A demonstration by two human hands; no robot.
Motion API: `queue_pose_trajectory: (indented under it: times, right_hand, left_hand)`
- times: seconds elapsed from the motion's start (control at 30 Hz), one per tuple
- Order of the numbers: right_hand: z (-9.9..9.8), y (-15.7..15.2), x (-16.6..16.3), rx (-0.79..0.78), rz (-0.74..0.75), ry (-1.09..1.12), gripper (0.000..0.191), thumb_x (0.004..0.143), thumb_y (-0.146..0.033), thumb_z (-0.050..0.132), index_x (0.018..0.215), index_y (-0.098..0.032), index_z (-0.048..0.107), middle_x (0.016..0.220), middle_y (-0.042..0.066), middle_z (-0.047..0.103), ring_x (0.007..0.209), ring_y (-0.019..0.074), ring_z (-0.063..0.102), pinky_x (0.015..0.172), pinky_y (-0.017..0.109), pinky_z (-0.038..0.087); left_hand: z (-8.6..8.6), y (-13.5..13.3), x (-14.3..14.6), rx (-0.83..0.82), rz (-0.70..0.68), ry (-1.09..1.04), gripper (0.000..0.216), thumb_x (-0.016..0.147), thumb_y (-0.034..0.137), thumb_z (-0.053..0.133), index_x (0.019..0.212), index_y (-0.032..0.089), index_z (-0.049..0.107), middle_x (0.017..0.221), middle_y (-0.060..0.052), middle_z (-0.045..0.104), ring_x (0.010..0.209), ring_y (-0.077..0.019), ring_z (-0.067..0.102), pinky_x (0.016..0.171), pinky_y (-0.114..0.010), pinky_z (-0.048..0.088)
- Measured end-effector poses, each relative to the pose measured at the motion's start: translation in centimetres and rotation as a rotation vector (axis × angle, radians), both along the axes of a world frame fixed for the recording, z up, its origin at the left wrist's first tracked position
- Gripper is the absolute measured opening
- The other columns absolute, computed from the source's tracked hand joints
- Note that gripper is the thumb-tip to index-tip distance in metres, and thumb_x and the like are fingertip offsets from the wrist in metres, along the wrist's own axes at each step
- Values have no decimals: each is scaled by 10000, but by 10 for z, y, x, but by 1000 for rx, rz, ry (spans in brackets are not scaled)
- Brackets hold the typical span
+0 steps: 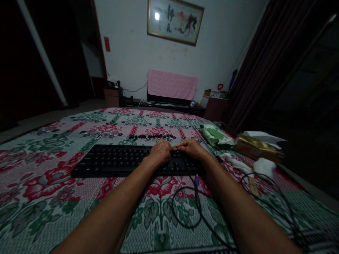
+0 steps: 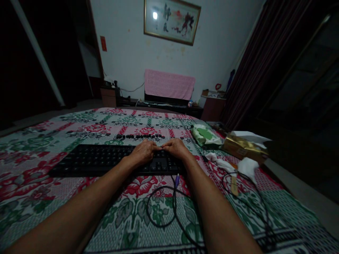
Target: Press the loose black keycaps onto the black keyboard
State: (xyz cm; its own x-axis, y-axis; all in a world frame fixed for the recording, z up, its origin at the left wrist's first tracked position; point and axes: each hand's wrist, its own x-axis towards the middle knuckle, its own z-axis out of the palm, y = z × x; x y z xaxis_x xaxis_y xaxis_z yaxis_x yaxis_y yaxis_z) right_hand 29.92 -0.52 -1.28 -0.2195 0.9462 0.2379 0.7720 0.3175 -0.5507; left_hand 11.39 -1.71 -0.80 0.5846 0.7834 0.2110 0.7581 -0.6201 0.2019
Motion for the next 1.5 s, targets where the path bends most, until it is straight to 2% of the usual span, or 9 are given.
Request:
queue_pose_trajectory:
  times: [0.3,0.4,0.6,0.73,0.83,1.0,1.23,1.37,1.5]
  right_hand:
    - [-1,-2,3,-23,-28,23,228,764,-259,514,854,-186,710,850,25,706,798,174,633,737,265,470]
    - [-2,-3,4,-12,-71,1,239,778,-286,498,864,-208,707,876,15,704,836,178,629,775,276,462]
    - [2,-2,3,-60,-95,-54,266,779,-324,488,862,-198,707,845,8,706,829,179,631,738,259,470]
    - [13,11,-5,-47,-139,-163,266,755,-196,486,911,-184,701,925,34,696,884,188,623,806,269,453]
    - [16,28,-15,21,-167,-233,324,743,-153,482,1005,-175,672,1024,62,667,948,189,603,848,255,435]
    - [8,58,-26,29,-224,-271,391,720,-144,512,1085,-223,629,1022,44,666,956,184,591,863,263,428]
    - [-1,84,-28,8,-203,-302,287,712,-173,523,940,-212,691,905,36,695,850,163,607,785,212,429]
    - [1,80,-26,7,-201,-321,233,722,-205,503,830,-173,707,825,45,699,755,149,611,693,192,420]
    - [12,53,-25,88,-109,-191,259,743,-225,498,925,-156,670,897,45,686,786,143,606,700,203,429]
  left_hand:
    - [5,2,-1,19,-21,-15,498,759,103,383,1201,281,529,1046,-45,629,980,-193,541,873,-282,407]
    - [8,6,-10,45,64,-63,514,767,107,373,1249,252,475,1159,-53,588,1030,-175,542,897,-271,400]
    - [8,11,-48,-32,257,96,267,791,241,416,902,220,657,920,-77,669,921,-206,597,795,-289,443]
    - [5,7,-65,4,234,75,360,857,328,318,803,192,647,846,-85,669,857,-193,609,779,-291,436]
    - [2,5,-66,13,233,65,376,864,328,298,812,189,644,837,-88,666,841,-194,608,775,-295,432]
    - [-3,6,-64,56,234,60,399,869,333,281,858,176,647,883,-107,658,862,-218,600,783,-317,425]
    - [-4,6,-63,69,247,74,394,868,330,288,874,169,647,891,-106,661,866,-215,601,779,-307,429]
    - [-5,8,-64,62,229,63,391,869,322,294,867,166,652,880,-108,663,861,-219,606,784,-317,438]
    - [-6,10,-65,54,223,-34,339,848,304,362,1005,179,635,979,-97,653,948,-217,586,862,-324,426]
